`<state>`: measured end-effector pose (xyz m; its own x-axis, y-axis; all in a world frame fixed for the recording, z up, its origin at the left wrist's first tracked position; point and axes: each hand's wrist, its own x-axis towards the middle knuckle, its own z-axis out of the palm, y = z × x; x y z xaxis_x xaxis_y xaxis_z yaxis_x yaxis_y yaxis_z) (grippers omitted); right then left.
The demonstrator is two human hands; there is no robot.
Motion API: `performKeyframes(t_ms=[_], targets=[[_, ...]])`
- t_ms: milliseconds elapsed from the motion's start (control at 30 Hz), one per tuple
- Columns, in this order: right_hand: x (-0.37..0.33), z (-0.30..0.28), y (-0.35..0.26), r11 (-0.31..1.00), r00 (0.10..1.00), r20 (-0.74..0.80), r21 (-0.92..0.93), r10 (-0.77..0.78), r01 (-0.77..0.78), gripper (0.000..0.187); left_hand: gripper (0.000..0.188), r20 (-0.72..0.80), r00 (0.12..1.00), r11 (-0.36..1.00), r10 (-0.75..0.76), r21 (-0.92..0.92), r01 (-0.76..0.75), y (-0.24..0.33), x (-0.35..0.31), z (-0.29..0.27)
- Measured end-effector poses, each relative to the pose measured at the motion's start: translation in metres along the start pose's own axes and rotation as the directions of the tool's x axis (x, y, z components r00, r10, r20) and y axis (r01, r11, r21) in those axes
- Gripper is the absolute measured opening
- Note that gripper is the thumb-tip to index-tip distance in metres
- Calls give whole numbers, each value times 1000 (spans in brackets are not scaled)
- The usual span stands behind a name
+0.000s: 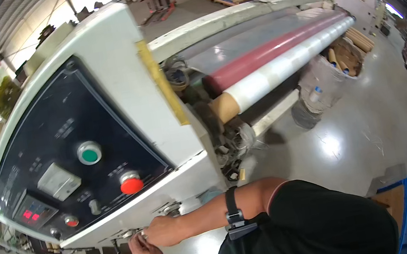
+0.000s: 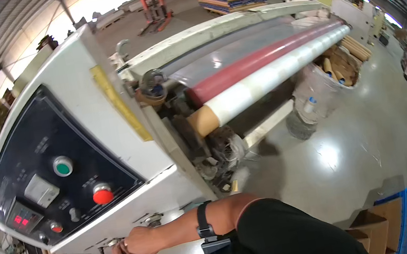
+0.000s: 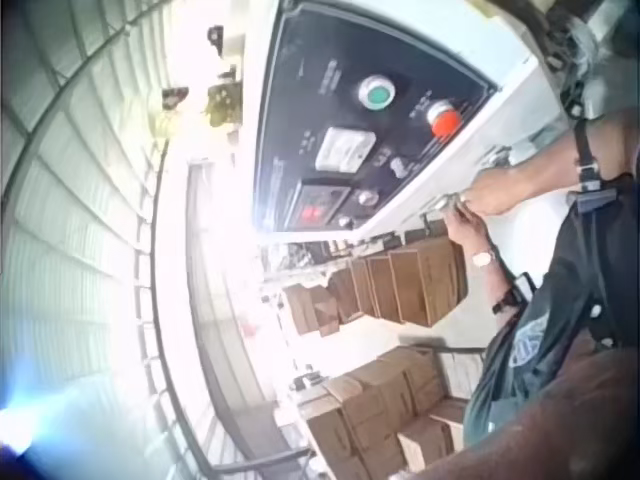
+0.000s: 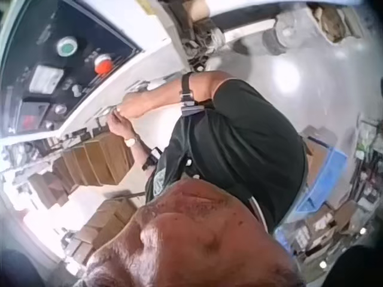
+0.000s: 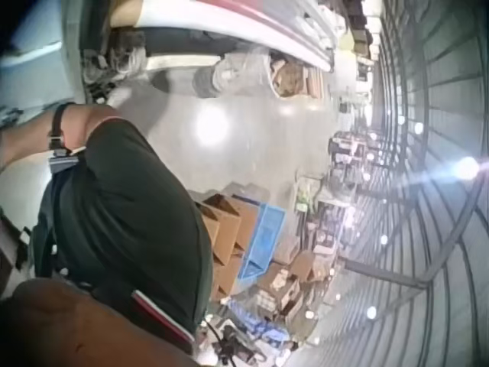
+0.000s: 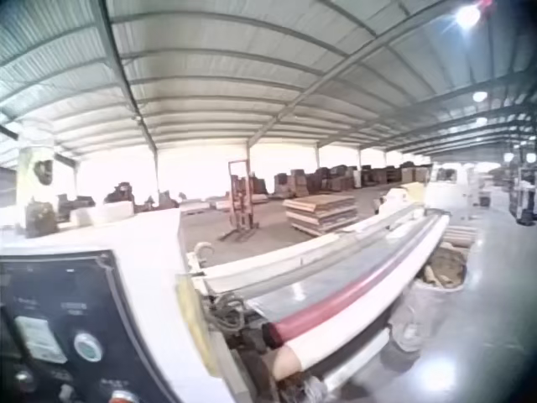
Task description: Operating an industrial winding machine to roll plastic film onto cardboard cores.
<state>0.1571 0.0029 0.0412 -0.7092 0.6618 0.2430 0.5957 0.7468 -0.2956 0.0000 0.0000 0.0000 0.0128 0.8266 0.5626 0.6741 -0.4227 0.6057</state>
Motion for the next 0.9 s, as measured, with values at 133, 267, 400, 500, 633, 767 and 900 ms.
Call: performKeyframes(t_ms=[133,267,400,500,633,767,900], targets=[[-26,-2,-5,989,990,51,60,129,-132,11,9,-61,998,995,-35,88,40,36,-20,3],[-15,-1,-1,994,990,-102,51,101,-96,12,6,-25,999,999,-41,30,41,41,4,-12],[-5,5,-1,995,995,-42,53,88,-85,13,4,-60,994,992,-90,85,95,24,-2,-15],[-3,5,-6,992,993,-3,44,118,-118,15,4,-58,993,990,-101,89,105,23,-4,-17],[-3,0,-8,991,991,-32,46,129,-128,14,6,-88,992,994,-91,55,96,24,-3,-17],[-1,0,-9,992,993,-5,53,117,-117,15,6,-90,992,995,-84,52,89,24,-2,-20],[-2,2,-13,992,992,-29,42,122,-120,15,4,-76,996,997,-56,41,59,20,-5,-22]])
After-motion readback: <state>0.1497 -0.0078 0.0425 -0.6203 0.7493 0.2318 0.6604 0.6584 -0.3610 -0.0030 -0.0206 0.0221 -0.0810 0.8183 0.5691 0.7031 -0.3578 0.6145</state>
